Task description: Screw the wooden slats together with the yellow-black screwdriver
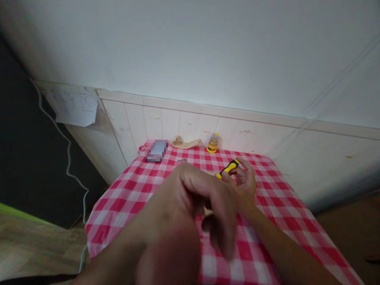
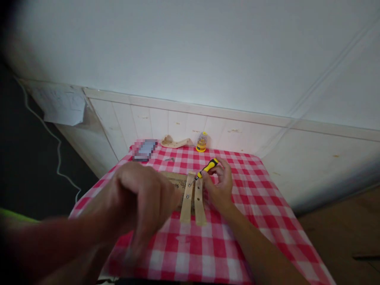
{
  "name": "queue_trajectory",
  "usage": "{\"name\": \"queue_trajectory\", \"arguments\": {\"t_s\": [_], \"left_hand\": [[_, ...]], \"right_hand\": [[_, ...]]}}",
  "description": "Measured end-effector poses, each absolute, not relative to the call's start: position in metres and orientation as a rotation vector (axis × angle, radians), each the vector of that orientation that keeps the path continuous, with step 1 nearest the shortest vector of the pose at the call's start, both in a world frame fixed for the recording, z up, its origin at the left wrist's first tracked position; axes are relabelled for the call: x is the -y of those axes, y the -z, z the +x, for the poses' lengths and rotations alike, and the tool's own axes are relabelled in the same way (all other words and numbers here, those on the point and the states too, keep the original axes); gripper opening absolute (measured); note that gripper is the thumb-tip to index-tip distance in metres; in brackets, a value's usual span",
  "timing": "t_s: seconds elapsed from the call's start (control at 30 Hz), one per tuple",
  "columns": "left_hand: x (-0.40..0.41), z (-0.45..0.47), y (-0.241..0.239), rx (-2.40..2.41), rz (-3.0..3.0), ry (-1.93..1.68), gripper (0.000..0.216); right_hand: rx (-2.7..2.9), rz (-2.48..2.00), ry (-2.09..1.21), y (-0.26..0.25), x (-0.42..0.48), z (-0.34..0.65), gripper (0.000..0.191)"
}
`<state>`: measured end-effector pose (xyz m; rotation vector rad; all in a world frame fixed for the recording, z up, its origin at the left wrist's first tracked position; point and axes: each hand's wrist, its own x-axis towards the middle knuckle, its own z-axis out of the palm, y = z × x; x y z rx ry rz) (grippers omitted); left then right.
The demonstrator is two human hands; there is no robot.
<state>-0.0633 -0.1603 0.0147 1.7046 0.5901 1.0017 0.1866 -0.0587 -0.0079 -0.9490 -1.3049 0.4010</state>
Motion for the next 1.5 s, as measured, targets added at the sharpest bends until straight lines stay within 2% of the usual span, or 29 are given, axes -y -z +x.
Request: {"name": "queue_trajectory", "arguments": {"t_s": [0.07,0.13,0.23,0.27,0.33,0.4,0.5,0.6,0.67,1.23,1.5], "left_hand": [[0.092,-0.042,-0.067,-0.672,1.674,-1.083,0.060],[0.048,-0.027,-0.086,-0.840,1.704,-1.063,0.051],[0.016,-0.022,-0.067,-1.078,1.942,-0.873,0.025],[0.009,-0.022,-0.057,-1.136,2.020,-0.762,0.025],[-0.002,-0.022,-0.040,-1.151,2.123,-0.514,0.047],[-0.011,-0.017,-0.033,-1.068,2.147,-0.331,0.055],[-0.021,-0.003,-0.031,-1.005,2.158,-0.227,0.039],[-0.026,0.009,-0.027,-1.031,2.192,-0.224,0.019],[-0.029,0.012,-0.023,-1.038,2.183,-0.235,0.015],[-0.019,0.003,0.004,-0.984,1.859,-0.557,0.019],[-0.014,0.004,0.016,-0.961,1.902,-0.681,0.019]], "right_hand": [[1.340,-0.944,-0.400,0.006,0.059,0.187,0.052],[1.360,-0.944,-0.355,0.007,0.059,0.188,0.052],[1.387,-0.939,-0.312,0.011,0.059,0.189,0.054],[1.397,-0.943,-0.304,0.013,0.059,0.188,0.055],[1.415,-0.956,-0.288,0.015,0.059,0.188,0.055],[1.428,-0.966,-0.274,0.016,0.060,0.188,0.054],[1.435,-0.970,-0.260,0.015,0.060,0.188,0.055],[1.446,-0.989,-0.247,0.014,0.060,0.189,0.054],[1.453,-1.000,-0.241,0.014,0.060,0.190,0.054],[1.540,-1.010,-0.195,0.013,0.059,0.189,0.053],[1.571,-1.074,-0.220,0.009,0.060,0.189,0.056]]}}
